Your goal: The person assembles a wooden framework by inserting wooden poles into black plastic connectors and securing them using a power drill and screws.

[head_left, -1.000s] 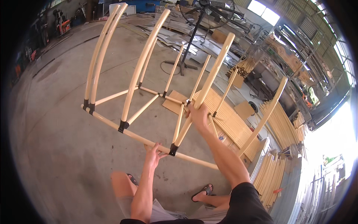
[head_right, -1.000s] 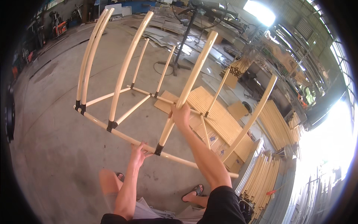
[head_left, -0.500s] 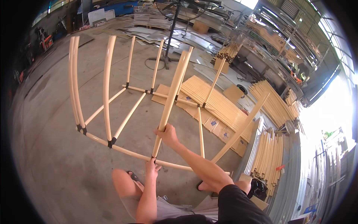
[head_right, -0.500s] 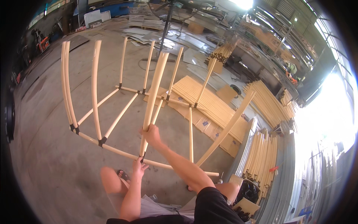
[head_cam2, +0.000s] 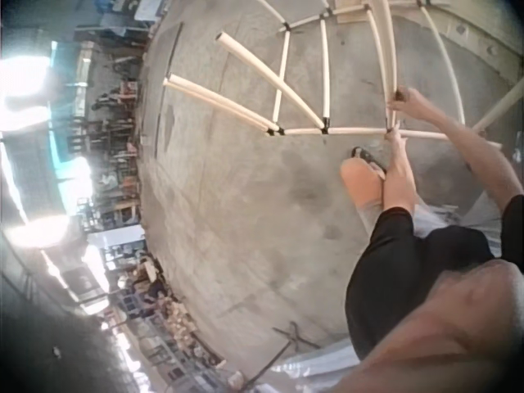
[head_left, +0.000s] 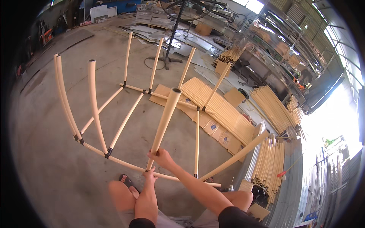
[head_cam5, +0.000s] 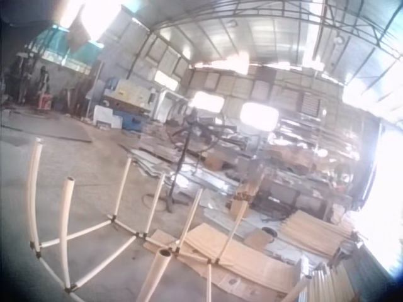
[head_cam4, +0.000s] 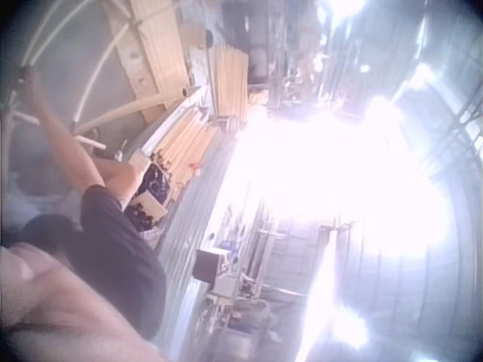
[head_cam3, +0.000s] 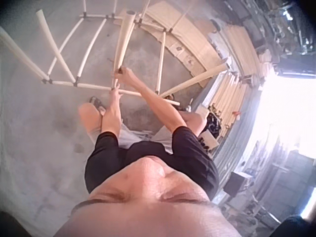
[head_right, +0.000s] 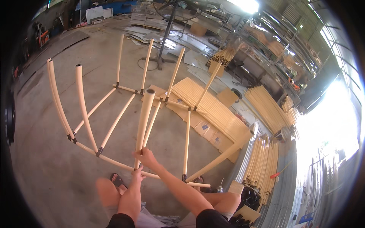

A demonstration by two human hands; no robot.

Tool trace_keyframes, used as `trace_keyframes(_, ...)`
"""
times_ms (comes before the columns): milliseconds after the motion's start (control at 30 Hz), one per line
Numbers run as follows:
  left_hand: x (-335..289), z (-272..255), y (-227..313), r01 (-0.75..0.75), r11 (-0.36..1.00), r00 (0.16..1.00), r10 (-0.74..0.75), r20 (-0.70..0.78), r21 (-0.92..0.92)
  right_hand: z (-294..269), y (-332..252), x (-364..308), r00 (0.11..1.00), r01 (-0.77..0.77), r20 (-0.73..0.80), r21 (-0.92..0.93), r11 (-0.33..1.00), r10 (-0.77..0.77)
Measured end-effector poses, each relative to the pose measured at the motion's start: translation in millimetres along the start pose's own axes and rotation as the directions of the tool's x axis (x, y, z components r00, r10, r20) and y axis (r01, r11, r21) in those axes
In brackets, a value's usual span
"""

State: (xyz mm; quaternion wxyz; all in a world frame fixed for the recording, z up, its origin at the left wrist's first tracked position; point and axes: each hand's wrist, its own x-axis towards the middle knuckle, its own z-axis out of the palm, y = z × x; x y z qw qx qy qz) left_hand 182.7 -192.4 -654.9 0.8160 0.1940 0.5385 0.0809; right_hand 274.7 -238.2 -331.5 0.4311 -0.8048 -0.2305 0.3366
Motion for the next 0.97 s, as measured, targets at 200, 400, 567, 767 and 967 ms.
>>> trace_keyframes(200, 0, -8, -29, -0.088, 0.990, 0.991, 0.098, -0.089, 0.110, -97, 7, -154, 0.982, -0.007, 0.188, -0.123, 0.992, 0.030)
trace_keyframes(400, 9, -16, -42, -0.174, 0.970, 0.943, 0.214, -0.255, 0.173, -213, 28, -274, 0.894, -0.438, -0.122, -0.035, 0.898, 0.431)
trace_keyframes(567, 14, -16, -46, -0.186, 0.950, 0.933, 0.250, -0.257, 0.251, -193, 46, -240, 0.798, 0.035, -0.590, 0.247, 0.968, 0.122)
trace_keyframes(767, 18, -16, -45, -0.210, 0.969, 0.936, 0.237, -0.261, 0.126, -193, 61, -218, 0.690, 0.204, -0.713, 0.355, 0.912, 0.124)
trace_keyframes(967, 44, -70, -18, -0.132, 0.985, 0.966, 0.153, -0.210, 0.114, -153, 52, -239, 0.853, 0.298, -0.521, 0.434, 0.850, -0.033)
